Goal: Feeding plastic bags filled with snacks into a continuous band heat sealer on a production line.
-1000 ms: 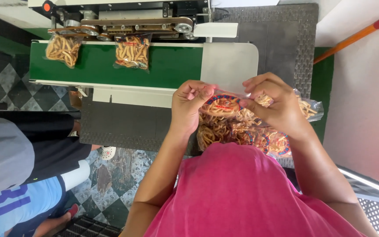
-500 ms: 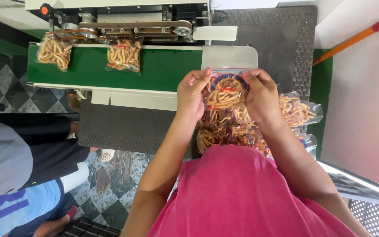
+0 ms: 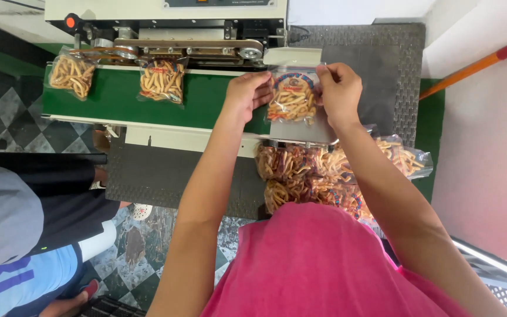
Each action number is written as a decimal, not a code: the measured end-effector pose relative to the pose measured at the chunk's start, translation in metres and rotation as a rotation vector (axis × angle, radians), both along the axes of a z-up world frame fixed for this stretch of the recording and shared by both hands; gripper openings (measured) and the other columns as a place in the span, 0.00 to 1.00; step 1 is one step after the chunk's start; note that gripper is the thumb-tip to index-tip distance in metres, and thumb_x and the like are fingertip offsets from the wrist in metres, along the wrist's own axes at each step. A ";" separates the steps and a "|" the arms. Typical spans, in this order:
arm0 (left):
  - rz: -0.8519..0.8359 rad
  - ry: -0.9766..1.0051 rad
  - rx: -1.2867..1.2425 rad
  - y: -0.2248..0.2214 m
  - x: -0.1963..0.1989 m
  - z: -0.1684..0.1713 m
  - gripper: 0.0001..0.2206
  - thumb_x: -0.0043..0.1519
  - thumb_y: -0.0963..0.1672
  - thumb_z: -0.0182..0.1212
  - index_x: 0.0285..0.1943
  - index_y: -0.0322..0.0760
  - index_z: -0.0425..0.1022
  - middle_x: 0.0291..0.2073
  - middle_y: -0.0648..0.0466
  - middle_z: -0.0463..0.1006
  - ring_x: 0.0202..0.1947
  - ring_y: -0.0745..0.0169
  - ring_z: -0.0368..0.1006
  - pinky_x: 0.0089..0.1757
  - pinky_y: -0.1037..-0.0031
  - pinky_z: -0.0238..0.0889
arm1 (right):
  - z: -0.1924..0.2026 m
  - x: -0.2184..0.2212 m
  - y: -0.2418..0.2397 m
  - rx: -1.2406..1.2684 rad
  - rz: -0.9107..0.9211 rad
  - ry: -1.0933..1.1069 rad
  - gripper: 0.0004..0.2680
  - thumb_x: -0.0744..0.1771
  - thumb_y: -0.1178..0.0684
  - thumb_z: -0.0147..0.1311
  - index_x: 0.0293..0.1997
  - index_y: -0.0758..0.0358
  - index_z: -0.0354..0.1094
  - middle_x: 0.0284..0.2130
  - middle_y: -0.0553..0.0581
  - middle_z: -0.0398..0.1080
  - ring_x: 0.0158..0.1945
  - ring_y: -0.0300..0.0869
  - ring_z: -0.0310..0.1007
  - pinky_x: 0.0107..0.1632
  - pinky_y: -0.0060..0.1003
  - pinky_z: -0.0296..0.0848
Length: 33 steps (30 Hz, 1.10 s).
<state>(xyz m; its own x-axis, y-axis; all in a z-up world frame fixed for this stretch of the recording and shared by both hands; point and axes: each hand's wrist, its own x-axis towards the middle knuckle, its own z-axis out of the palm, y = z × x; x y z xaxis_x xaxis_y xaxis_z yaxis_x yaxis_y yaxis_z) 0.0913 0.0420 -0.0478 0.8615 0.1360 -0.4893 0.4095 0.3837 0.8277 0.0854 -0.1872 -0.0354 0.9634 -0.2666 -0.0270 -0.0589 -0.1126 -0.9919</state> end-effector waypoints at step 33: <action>0.095 -0.427 0.873 0.019 -0.200 -0.032 0.06 0.64 0.40 0.56 0.41 0.45 0.79 0.42 0.58 0.84 0.40 0.67 0.78 0.40 0.78 0.69 | -0.002 0.028 0.052 -0.578 -0.084 -0.192 0.15 0.69 0.41 0.67 0.35 0.53 0.59 0.35 0.49 0.61 0.23 0.43 0.58 0.21 0.42 0.62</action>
